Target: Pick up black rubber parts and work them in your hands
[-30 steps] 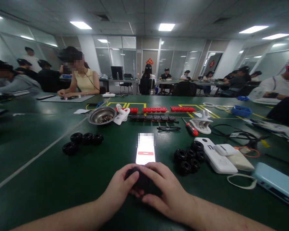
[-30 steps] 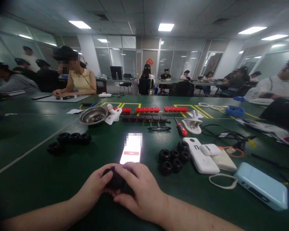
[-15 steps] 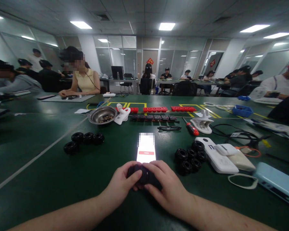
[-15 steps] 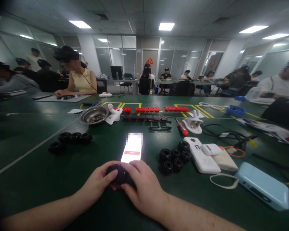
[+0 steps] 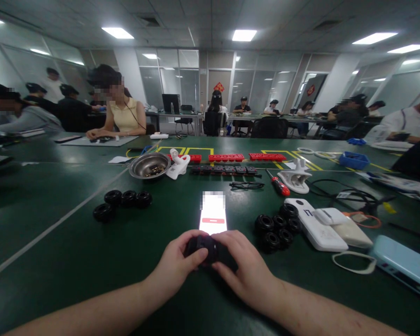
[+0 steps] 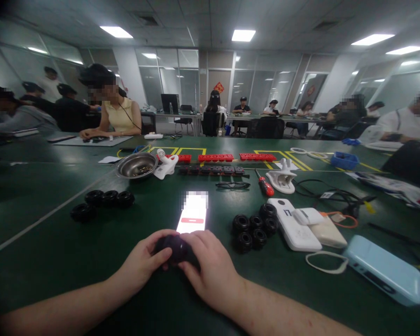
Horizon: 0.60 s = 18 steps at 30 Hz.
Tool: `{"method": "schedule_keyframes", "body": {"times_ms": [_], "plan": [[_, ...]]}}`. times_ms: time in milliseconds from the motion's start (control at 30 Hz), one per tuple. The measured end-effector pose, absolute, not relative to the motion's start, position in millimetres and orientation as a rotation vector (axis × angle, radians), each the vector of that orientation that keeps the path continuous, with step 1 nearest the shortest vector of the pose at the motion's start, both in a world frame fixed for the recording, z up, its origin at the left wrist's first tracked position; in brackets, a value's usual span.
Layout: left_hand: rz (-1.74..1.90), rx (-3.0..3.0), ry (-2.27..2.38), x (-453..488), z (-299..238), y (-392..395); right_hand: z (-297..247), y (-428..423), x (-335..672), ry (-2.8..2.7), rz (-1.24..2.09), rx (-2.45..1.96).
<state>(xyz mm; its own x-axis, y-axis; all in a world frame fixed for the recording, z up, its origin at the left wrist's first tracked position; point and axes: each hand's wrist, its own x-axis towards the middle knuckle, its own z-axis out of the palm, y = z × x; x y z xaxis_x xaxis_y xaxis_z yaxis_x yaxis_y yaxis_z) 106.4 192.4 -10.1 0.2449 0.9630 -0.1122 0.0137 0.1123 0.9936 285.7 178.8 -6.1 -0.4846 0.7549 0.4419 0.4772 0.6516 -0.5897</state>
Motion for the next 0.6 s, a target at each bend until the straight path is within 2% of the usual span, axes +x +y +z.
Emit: {"method": "schedule_keyframes", "body": {"times_ms": [300,500,600], "plan": [[0.943,1.180,1.011,108.7,-2.9,187.4,-7.0,180.8,285.2,-2.102,0.701,-1.152],[0.868,1.195,0.998,106.1,-6.6,193.2,-4.0,179.4,285.1,-2.182,0.587,-0.978],[0.882,1.219,0.989,104.9,-8.7,193.0,-4.7,178.4,285.8,-2.161,0.555,-1.031]]}}
